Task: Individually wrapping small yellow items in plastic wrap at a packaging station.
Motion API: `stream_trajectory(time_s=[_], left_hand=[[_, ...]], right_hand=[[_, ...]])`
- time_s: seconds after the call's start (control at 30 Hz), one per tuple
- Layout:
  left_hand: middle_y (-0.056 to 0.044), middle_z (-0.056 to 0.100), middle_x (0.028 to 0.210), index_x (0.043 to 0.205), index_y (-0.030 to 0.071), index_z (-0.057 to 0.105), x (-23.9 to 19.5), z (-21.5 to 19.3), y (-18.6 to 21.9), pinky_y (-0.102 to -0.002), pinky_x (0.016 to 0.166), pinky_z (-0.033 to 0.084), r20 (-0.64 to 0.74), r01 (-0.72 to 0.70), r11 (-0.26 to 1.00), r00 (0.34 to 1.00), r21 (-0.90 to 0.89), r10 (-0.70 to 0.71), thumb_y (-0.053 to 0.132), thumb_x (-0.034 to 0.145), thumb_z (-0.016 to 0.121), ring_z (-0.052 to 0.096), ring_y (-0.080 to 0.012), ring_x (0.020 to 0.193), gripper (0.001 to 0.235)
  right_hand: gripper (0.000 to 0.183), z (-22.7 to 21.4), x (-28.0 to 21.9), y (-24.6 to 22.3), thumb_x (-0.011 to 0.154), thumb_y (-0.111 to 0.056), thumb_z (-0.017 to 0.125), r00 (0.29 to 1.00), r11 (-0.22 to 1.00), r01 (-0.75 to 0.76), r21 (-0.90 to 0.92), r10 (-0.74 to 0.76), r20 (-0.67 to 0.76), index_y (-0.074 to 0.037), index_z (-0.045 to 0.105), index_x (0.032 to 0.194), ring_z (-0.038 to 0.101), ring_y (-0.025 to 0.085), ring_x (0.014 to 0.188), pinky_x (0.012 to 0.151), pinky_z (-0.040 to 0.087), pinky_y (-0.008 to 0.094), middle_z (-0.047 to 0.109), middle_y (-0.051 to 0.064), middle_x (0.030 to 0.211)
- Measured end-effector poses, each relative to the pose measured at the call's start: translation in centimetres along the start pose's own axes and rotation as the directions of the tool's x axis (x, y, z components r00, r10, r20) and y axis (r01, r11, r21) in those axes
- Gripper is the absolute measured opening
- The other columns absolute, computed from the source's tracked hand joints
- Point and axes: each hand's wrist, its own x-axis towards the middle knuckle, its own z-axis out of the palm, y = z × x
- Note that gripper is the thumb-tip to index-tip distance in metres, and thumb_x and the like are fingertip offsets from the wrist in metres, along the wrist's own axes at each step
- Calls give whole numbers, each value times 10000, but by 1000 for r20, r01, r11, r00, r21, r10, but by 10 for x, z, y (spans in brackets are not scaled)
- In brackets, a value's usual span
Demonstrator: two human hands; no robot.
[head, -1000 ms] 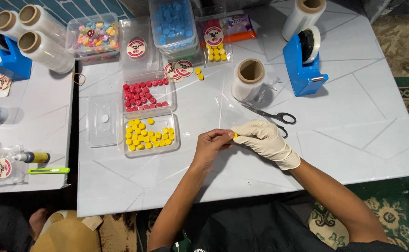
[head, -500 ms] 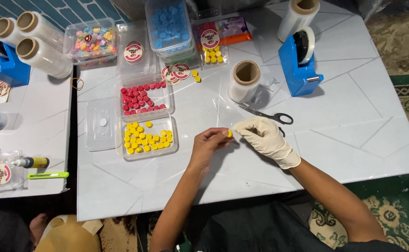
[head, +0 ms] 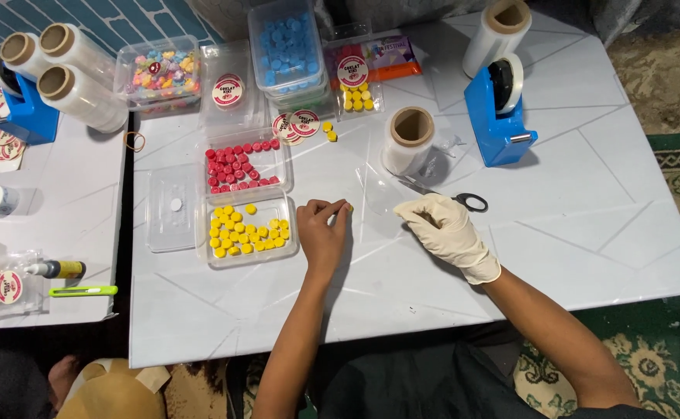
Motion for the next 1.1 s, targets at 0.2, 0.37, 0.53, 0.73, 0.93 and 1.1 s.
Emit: stream_trajectory(time_s=[0.2, 0.37, 0.53, 0.73, 0.93, 1.1], left_hand=[[-58, 622, 786, 927, 101, 708, -1, -2, -2, -336, 712, 515, -65, -73, 997, 995, 18, 74, 194, 850, 757, 603, -232, 771, 130], [-96, 598, 895, 948, 91, 714, -3, -6, 13, -377, 755, 501, 10, -232, 963, 972, 135, 233, 153, 811, 747, 582, -280, 828, 154], [-133, 584, 998, 1160, 106, 747, -4, 1, 1, -380, 745, 494, 67, -215, 963, 976, 163, 207, 157, 831, 707, 556, -296, 874, 335], [-97, 585, 1012, 1199, 153, 709, 1, 13, -4, -360, 771, 493, 159, -257, 948, 961, 187, 229, 75, 828, 734, 563, -279, 923, 380], [-121, 594, 1091, 1205, 214, 713, 25, 15, 13, -384, 765, 509, 296, -430, 874, 885, 225, 359, 37, 851, 705, 608, -306, 922, 396], [-84, 581, 1091, 1008, 185, 693, 22, 26, -2, -360, 761, 540, 236, -333, 931, 927, 150, 293, 78, 892, 689, 649, -296, 923, 157]], right_hand=[[89, -3, 0, -1, 872, -72, 765, 997, 997, 69, -47, -67, 35, -106, 791, 949, 735, 216, 739, 620, 551, 291, 746, 100, 847], [81, -5, 0, 1, 873, -82, 765, 991, 986, 126, -106, -120, 61, -99, 788, 948, 734, 268, 744, 613, 553, 319, 746, 119, 857], [93, -4, 0, 4, 880, -113, 760, 989, 987, 122, -104, -113, 96, -120, 798, 965, 734, 260, 763, 632, 553, 310, 751, 102, 869], [104, -1, -2, 13, 883, -126, 758, 990, 991, 94, -100, -82, 115, -131, 805, 975, 730, 232, 766, 635, 550, 308, 753, 101, 870], [108, -1, -2, 18, 868, -160, 761, 987, 990, 80, -116, -62, 147, -151, 804, 967, 734, 237, 764, 640, 556, 308, 754, 80, 865], [109, -2, -1, 17, 865, -140, 756, 990, 993, 60, -98, -47, 131, -153, 808, 960, 737, 239, 753, 641, 560, 312, 755, 84, 850]])
